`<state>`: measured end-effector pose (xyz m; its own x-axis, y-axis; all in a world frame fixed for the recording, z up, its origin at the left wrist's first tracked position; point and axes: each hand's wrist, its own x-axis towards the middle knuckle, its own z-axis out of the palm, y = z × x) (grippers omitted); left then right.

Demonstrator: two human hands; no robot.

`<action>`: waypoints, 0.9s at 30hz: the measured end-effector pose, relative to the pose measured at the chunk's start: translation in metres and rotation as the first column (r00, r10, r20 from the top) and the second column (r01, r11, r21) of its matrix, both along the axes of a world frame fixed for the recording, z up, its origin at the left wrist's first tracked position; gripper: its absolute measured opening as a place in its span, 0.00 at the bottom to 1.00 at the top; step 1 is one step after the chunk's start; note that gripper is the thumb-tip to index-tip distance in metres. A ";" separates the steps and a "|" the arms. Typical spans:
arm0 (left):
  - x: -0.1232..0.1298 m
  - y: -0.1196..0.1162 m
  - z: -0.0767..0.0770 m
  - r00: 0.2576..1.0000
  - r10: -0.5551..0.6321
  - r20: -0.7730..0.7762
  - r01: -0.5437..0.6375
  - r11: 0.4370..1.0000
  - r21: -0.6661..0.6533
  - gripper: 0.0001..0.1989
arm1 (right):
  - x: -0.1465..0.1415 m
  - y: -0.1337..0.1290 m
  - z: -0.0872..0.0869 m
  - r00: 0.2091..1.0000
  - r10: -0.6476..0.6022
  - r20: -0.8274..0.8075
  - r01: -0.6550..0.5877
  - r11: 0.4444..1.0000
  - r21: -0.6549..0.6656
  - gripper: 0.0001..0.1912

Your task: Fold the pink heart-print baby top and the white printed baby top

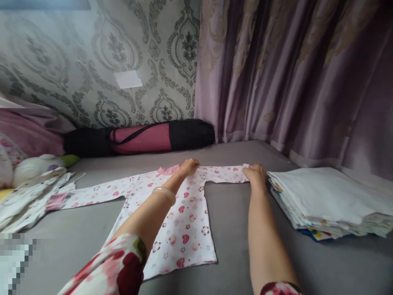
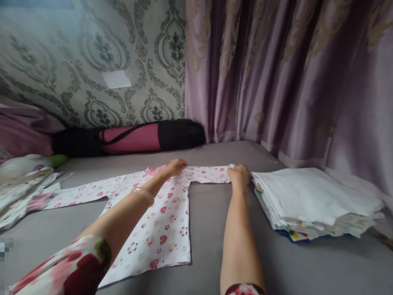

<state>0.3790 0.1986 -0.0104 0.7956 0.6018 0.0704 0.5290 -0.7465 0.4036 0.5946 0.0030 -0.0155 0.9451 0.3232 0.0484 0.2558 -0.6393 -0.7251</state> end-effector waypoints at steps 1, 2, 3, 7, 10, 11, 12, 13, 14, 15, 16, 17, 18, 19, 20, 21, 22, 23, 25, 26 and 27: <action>0.001 0.002 -0.001 1.000 -0.005 -0.013 0.005 1.000 -0.014 0.14 | 0.004 -0.001 0.002 0.999 0.022 -0.025 -0.021 0.999 0.041 0.11; 0.002 0.004 -0.001 1.000 -0.008 -0.024 0.008 1.000 -0.028 0.14 | 0.007 -0.001 0.005 0.998 0.029 -0.054 -0.024 0.996 0.090 0.09; 0.003 0.005 -0.002 0.999 -0.010 -0.033 0.008 0.999 -0.041 0.13 | 0.009 -0.002 0.009 0.996 0.025 -0.090 -0.010 0.987 0.161 0.10; 0.007 0.008 0.000 0.999 0.019 -0.041 -0.022 0.998 -0.062 0.11 | 0.004 -0.009 0.030 0.950 0.098 -0.296 0.081 0.838 0.539 0.15; 0.011 0.012 0.001 0.998 0.058 -0.024 -0.059 0.997 -0.057 0.11 | -0.004 -0.017 0.047 0.888 0.161 -0.431 0.173 0.751 0.637 0.13; 0.013 0.013 0.001 0.997 0.071 -0.019 -0.072 0.996 -0.056 0.12 | -0.005 -0.019 0.051 0.865 0.174 -0.471 0.207 0.730 0.651 0.12; 0.014 0.014 0.000 0.996 0.084 -0.015 -0.084 0.995 -0.056 0.13 | -0.006 -0.021 0.054 0.841 0.187 -0.508 0.243 0.709 0.662 0.11; 0.015 0.015 -0.001 0.995 0.096 -0.015 -0.096 0.994 -0.056 0.13 | -0.006 -0.022 0.055 0.815 0.206 -0.541 0.274 0.686 0.674 0.11; 0.016 0.015 -0.002 0.994 0.108 -0.015 -0.108 0.993 -0.056 0.14 | -0.006 -0.023 0.056 0.791 0.233 -0.566 0.298 0.661 0.688 0.10; 0.016 0.014 -0.003 0.993 0.120 -0.016 -0.121 0.991 -0.055 0.15 | -0.005 -0.023 0.056 0.768 0.264 -0.584 0.316 0.637 0.703 0.10; 0.017 0.012 -0.005 0.991 0.133 -0.017 -0.134 0.990 -0.052 0.15 | -0.004 -0.023 0.056 0.748 0.293 -0.595 0.329 0.616 0.716 0.10; 0.018 0.010 -0.007 0.989 0.149 -0.019 -0.149 0.988 -0.048 0.16 | -0.003 -0.022 0.055 0.733 0.319 -0.601 0.337 0.598 0.727 0.11; 0.018 0.007 -0.008 0.986 0.167 -0.022 -0.168 0.985 -0.042 0.16 | -0.002 -0.021 0.054 0.721 0.341 -0.604 0.340 0.586 0.736 0.12; 0.019 0.003 -0.010 0.982 0.189 -0.025 -0.190 0.981 -0.031 0.16 | -0.002 -0.020 0.053 0.711 0.357 -0.606 0.341 0.579 0.741 0.13; 0.020 -0.001 -0.011 0.977 0.213 -0.029 -0.214 0.977 -0.017 0.15 | -0.001 -0.019 0.053 0.702 0.369 -0.609 0.344 0.574 0.744 0.13; 0.021 -0.006 -0.012 0.971 0.236 -0.032 -0.237 0.972 0.002 0.15 | -0.001 -0.018 0.053 0.693 0.380 -0.613 0.349 0.567 0.746 0.14; 0.021 -0.010 -0.013 0.966 0.256 -0.032 -0.256 0.966 0.022 0.15 | -0.001 -0.017 0.053 0.684 0.387 -0.618 0.361 0.557 0.748 0.14; 0.022 -0.014 -0.014 0.962 0.272 -0.027 -0.271 0.962 0.043 0.15 | -0.001 -0.016 0.053 0.674 0.392 -0.626 0.378 0.544 0.749 0.14; 0.022 -0.022 -0.016 0.963 0.270 -0.015 -0.267 0.958 0.100 0.16 | -0.002 -0.014 0.053 0.655 0.402 -0.640 0.418 0.512 0.750 0.13; 0.022 -0.025 -0.017 0.968 0.250 -0.013 -0.245 0.959 0.139 0.17 | -0.002 -0.013 0.053 0.649 0.410 -0.641 0.433 0.494 0.754 0.13; 0.021 -0.028 -0.019 0.975 0.221 -0.014 -0.214 0.960 0.180 0.17 | -0.003 -0.012 0.053 0.646 0.421 -0.637 0.440 0.477 0.761 0.13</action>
<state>0.4004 0.1705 -0.0294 0.6506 0.7411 0.1659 0.6976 -0.6695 0.2551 0.5918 -0.0092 0.0379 0.7827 0.5147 -0.3499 -0.5685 0.3623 -0.7386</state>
